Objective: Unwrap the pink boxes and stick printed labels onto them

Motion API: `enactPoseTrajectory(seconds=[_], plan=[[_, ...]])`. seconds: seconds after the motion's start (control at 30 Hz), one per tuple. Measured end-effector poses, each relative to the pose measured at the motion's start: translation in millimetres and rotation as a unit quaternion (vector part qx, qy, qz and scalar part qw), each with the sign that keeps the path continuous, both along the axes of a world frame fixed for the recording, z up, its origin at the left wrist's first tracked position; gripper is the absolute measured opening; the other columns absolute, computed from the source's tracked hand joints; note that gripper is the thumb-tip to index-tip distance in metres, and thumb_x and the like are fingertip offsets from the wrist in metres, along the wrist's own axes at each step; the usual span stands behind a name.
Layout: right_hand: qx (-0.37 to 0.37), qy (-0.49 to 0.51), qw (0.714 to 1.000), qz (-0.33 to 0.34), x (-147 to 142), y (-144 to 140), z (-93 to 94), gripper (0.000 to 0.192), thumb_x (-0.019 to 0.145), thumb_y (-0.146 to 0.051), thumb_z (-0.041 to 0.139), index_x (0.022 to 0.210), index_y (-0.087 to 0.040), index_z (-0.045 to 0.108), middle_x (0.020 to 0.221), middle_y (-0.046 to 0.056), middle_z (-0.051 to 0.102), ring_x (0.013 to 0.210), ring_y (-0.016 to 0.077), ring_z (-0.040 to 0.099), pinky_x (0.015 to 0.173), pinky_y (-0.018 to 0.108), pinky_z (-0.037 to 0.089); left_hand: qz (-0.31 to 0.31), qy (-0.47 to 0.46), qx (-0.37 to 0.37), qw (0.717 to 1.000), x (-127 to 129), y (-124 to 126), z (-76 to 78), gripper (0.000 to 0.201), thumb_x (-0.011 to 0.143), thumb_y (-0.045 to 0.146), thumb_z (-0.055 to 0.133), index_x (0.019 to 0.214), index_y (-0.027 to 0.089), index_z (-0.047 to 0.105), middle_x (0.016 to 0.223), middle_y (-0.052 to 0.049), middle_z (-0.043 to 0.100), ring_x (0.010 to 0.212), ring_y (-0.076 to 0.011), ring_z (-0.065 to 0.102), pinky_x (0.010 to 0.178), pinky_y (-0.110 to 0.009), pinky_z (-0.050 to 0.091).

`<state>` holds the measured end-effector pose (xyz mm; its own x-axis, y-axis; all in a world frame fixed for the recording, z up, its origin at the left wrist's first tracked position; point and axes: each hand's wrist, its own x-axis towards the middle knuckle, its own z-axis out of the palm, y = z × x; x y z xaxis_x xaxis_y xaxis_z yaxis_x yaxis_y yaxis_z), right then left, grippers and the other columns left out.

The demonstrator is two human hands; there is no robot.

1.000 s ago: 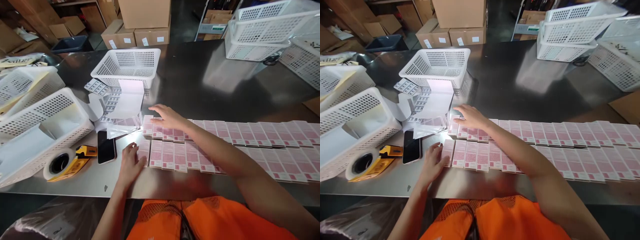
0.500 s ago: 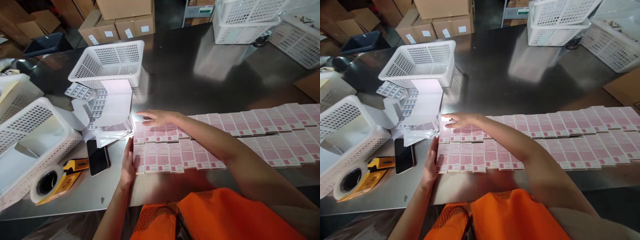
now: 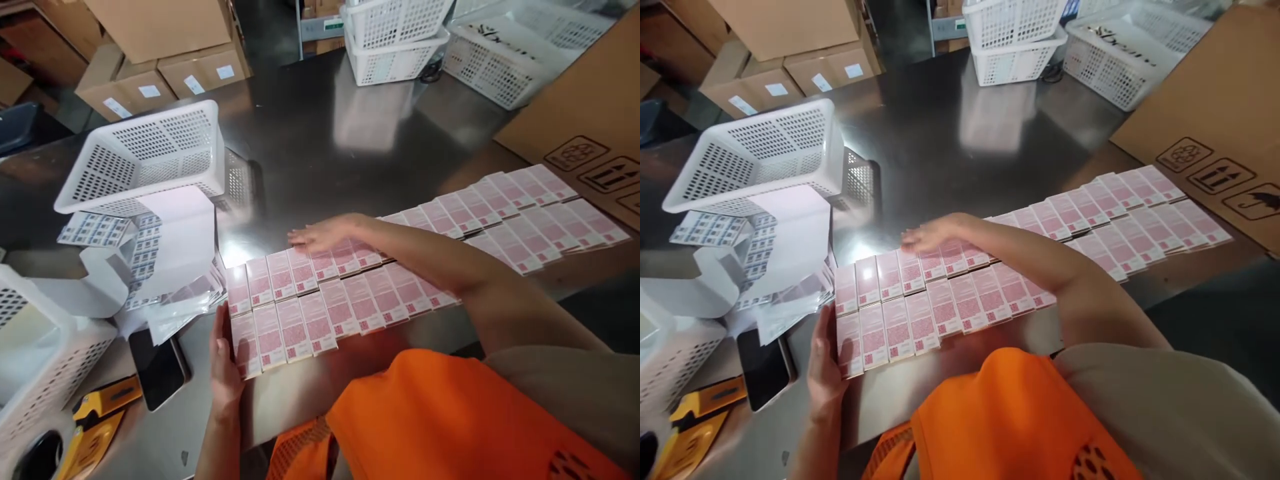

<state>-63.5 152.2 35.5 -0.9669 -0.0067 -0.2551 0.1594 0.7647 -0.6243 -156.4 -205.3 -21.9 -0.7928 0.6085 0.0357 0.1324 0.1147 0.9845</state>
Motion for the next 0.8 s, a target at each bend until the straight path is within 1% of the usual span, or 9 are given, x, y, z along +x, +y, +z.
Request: enactPoseTrajectory(seconds=[0.1,0.2,0.4,0.47,0.53,0.6,0.67,0.73,0.8], plan=[[-0.002,0.016,1.000,0.000,14.4,-6.3,-9.5,0.057,0.091,-0.043,0.062,0.143,-0.022,0.051,0.155,0.005,0.039,0.145,0.0234,0.035,0.121,0.042,0.029,0.021,0.192,-0.033,0.981,1.8,-3.5,9.8,0.054,0.098,0.044,0.045,0.149,0.025,0.043,0.159,-0.010,0.036,0.147,-0.0297,0.032,0.121,-0.053,0.023],[0.002,0.032,0.999,-0.002,18.8,-13.0,-12.1,0.058,0.091,-0.042,0.062,0.144,-0.021,0.050,0.155,0.007,0.039,0.144,0.0230,0.037,0.120,0.040,0.030,0.001,0.373,-0.073,0.925,5.1,-4.9,18.4,0.056,0.094,0.038,0.054,0.147,0.020,0.046,0.155,-0.015,0.041,0.148,-0.0330,0.027,0.122,-0.057,0.017],[0.012,0.073,0.997,-0.004,22.2,-14.9,-11.6,0.059,0.086,-0.045,0.067,0.139,-0.023,0.055,0.147,0.008,0.052,0.136,0.0258,0.049,0.123,0.044,0.020,-0.015,0.365,-0.123,0.923,3.9,-1.0,18.5,0.049,0.101,0.039,0.036,0.144,0.019,0.048,0.151,-0.017,0.045,0.144,-0.0318,0.036,0.118,-0.057,0.027],[0.013,0.082,0.996,-0.010,22.8,-18.0,-12.6,0.057,0.085,-0.045,0.068,0.137,-0.024,0.057,0.143,0.008,0.057,0.132,0.0261,0.053,0.123,0.045,0.019,-0.028,0.397,-0.136,0.907,3.4,0.6,22.7,0.047,0.100,0.036,0.038,0.143,0.019,0.048,0.149,-0.017,0.046,0.144,-0.0330,0.036,0.117,-0.058,0.028],[0.010,0.090,0.996,-0.016,23.1,-20.9,-10.2,0.057,0.084,-0.046,0.070,0.136,-0.025,0.058,0.141,0.007,0.059,0.130,0.0252,0.055,0.122,0.044,0.020,-0.024,0.462,-0.147,0.875,9.2,5.3,32.9,0.048,0.096,0.032,0.049,0.143,0.021,0.048,0.150,-0.016,0.045,0.146,-0.0358,0.030,0.119,-0.060,0.024],[0.003,0.104,0.994,-0.013,25.7,-18.6,-2.3,0.059,0.084,-0.048,0.070,0.137,-0.026,0.057,0.142,0.005,0.058,0.134,0.0233,0.052,0.123,0.045,0.017,-0.014,0.524,-0.153,0.838,25.5,15.5,47.0,0.059,0.089,0.027,0.061,0.146,0.026,0.046,0.153,-0.013,0.042,0.148,-0.0384,0.025,0.120,-0.063,0.019],[-0.002,0.125,0.992,-0.009,34.3,-6.4,9.5,0.059,0.088,-0.050,0.066,0.141,-0.029,0.052,0.148,0.001,0.052,0.141,0.0213,0.042,0.124,0.047,0.012,-0.038,0.555,-0.149,0.817,53.3,31.6,60.1,0.073,0.085,0.023,0.068,0.151,0.031,0.038,0.157,-0.010,0.038,0.148,-0.0392,0.024,0.119,-0.065,0.018],[0.004,0.138,0.990,-0.020,51.9,15.5,19.9,0.057,0.092,-0.051,0.060,0.144,-0.033,0.047,0.153,-0.001,0.045,0.146,0.0206,0.034,0.123,0.050,0.009,-0.115,0.560,-0.137,0.809,89.6,52.4,67.1,0.083,0.084,0.022,0.068,0.156,0.032,0.026,0.161,-0.010,0.030,0.149,-0.0386,0.021,0.119,-0.064,0.020],[0.021,0.131,0.990,-0.044,77.6,41.4,23.8,0.050,0.094,-0.049,0.057,0.141,-0.031,0.052,0.151,0.000,0.048,0.144,0.0225,0.038,0.121,0.050,0.019,-0.219,0.548,-0.136,0.796,127.7,76.3,65.4,0.087,0.086,0.028,0.066,0.158,0.027,0.018,0.164,-0.012,0.023,0.151,-0.0377,0.014,0.120,-0.062,0.020]])
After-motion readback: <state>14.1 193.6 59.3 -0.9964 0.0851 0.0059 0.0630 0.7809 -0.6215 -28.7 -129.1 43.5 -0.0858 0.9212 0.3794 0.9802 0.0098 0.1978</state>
